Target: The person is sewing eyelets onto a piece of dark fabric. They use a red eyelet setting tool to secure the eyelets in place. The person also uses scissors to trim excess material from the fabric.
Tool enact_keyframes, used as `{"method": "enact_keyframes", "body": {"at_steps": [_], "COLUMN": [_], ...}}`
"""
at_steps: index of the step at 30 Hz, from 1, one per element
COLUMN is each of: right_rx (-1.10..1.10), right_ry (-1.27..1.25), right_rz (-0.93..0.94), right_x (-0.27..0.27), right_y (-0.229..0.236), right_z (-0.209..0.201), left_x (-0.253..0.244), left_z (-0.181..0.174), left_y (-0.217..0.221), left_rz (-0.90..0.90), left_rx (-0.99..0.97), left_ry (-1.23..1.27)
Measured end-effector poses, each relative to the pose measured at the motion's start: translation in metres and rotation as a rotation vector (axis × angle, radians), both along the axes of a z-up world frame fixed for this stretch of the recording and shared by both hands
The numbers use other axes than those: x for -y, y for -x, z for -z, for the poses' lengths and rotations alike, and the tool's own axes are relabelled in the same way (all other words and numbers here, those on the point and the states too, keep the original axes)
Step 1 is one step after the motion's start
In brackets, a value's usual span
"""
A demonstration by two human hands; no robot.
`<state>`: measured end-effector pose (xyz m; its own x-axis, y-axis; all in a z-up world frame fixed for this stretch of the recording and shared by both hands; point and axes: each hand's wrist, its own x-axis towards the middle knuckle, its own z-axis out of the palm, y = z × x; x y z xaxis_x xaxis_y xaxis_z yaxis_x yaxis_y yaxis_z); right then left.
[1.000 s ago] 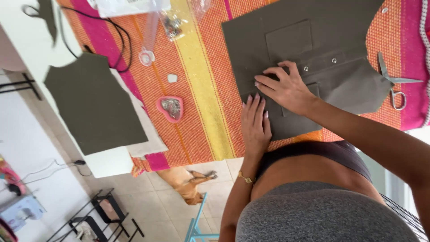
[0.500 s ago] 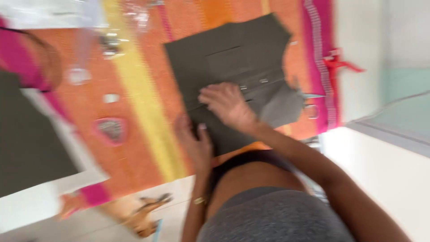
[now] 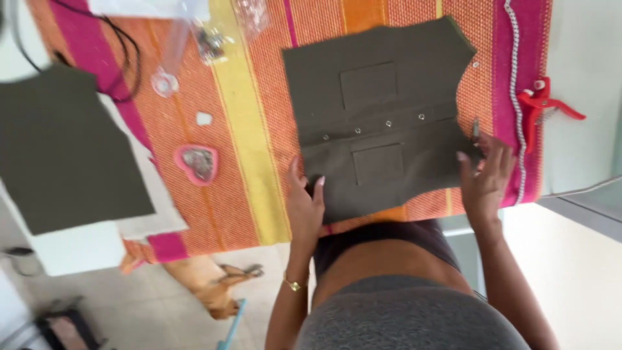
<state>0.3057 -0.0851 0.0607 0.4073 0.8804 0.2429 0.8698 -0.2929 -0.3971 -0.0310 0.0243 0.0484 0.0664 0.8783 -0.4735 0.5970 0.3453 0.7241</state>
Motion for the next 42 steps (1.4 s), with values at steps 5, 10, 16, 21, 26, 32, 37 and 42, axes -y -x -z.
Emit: {"method": "enact_keyframes", "body": {"at_steps": [5,10,16,21,26,32,37,42], "right_rx": [0.133,0.082,0.071,0.049,-0.407,-0.534,-0.45,-0.386], "right_ry": [0.016,0.054,-0.007,-0.254,-0.192,-0.304,-0.218,-0.185], "right_rz": [-0.047,-0.199,-0.157,-0.129,-0.261,-0.409,-0.421,-0.431], "right_x": [0.031,0.06,0.066,-0.038,-0.236,-0.399,-0.425,-0.427], "right_y": [-0.02,-0.027,-0.052,-0.02,0.04,0.097,0.107,0.106], "right_z": [0.011,0.01,0.019,-0.021,-0.031,0.065,0.075,0.081], "left_x": [-0.021,-0.059,-0.075,-0.089,-0.092,-0.09,-0.09,-0.09], "left_z": [-0.009,0.021,0.035,0.037,0.04,0.059,0.065,0.063], "left_y": [-0.014,-0.049,-0.053,-0.052,-0.047,-0.051,-0.05,-0.05], "left_rz": [0.307,0.646,0.603,0.53,0.518,0.421,0.413,0.409], "left_rx": [-0.291,-0.194,-0.108,0.017,0.103,0.103,0.127,0.121], "left_ry": [-0.54,-0.882,-0.928,-1.015,-0.952,-0.889,-0.872,-0.883]}}
